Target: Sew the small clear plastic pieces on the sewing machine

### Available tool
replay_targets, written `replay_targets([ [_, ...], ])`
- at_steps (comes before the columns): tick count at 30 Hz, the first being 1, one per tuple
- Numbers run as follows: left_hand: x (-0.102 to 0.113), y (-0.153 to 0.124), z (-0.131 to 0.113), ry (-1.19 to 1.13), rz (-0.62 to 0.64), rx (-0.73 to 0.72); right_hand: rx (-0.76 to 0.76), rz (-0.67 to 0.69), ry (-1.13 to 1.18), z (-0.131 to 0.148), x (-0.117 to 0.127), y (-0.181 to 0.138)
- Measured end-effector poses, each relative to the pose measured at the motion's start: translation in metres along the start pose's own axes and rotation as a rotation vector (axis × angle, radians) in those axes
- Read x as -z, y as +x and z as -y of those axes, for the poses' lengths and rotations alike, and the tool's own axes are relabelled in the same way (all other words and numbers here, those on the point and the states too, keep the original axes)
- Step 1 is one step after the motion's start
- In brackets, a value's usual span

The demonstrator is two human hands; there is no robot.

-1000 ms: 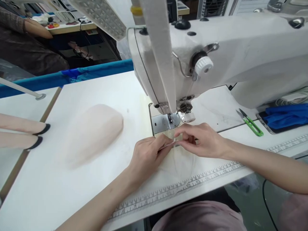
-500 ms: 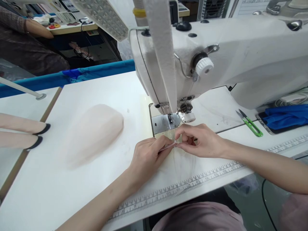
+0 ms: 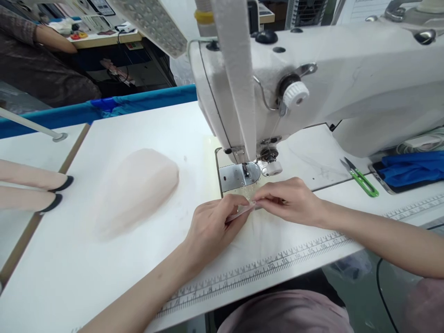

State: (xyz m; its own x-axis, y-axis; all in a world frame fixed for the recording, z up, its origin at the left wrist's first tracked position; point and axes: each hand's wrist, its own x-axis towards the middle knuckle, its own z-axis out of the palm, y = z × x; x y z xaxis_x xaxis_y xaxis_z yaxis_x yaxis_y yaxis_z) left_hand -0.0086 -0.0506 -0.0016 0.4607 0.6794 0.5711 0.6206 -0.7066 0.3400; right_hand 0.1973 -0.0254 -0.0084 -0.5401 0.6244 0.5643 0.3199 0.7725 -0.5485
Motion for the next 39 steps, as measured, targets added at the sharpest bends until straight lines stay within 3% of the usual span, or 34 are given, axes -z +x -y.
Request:
replay_targets([
  [3,-0.001,-0.001,-0.002,-0.022,0.017,0.028,0.303,-0.097,-0.269,-0.002,0.003,0.000],
  [6,-0.002,0.000,0.000,-0.024,0.024,-0.021,0.557,-0.109,-0.465,-0.001,0.009,0.002],
  [10,0.000,0.001,0.003,-0.022,-0.007,-0.172,0.668,-0.079,-0.532,0.003,0.014,0.001],
  [12,0.002,0.001,0.002,-0.030,-0.016,-0.195,0.627,-0.050,-0.502,0.005,0.015,-0.001],
  [14,0.005,0.001,-0.001,-0.055,0.015,-0.102,0.490,-0.007,-0.429,0.008,0.016,-0.002],
  [18,0.002,-0.002,-0.002,-0.060,0.167,0.202,-0.052,0.200,-0.112,0.011,0.014,0.009],
  [20,-0.002,-0.003,0.001,0.052,0.164,0.219,-0.269,0.305,-0.021,0.009,0.010,0.018],
  [22,-0.006,-0.004,0.004,0.166,0.146,0.212,-0.378,0.355,-0.036,0.004,0.005,0.025],
  [25,-0.008,-0.001,0.005,0.287,0.124,0.175,-0.436,0.352,-0.133,-0.005,-0.001,0.027],
  [33,-0.005,-0.001,-0.004,0.541,0.035,-0.230,-0.444,0.293,-0.205,-0.011,-0.006,0.020],
  [39,-0.001,-0.002,-0.011,0.509,0.128,-0.196,-0.304,0.163,-0.342,-0.013,-0.003,0.018],
])
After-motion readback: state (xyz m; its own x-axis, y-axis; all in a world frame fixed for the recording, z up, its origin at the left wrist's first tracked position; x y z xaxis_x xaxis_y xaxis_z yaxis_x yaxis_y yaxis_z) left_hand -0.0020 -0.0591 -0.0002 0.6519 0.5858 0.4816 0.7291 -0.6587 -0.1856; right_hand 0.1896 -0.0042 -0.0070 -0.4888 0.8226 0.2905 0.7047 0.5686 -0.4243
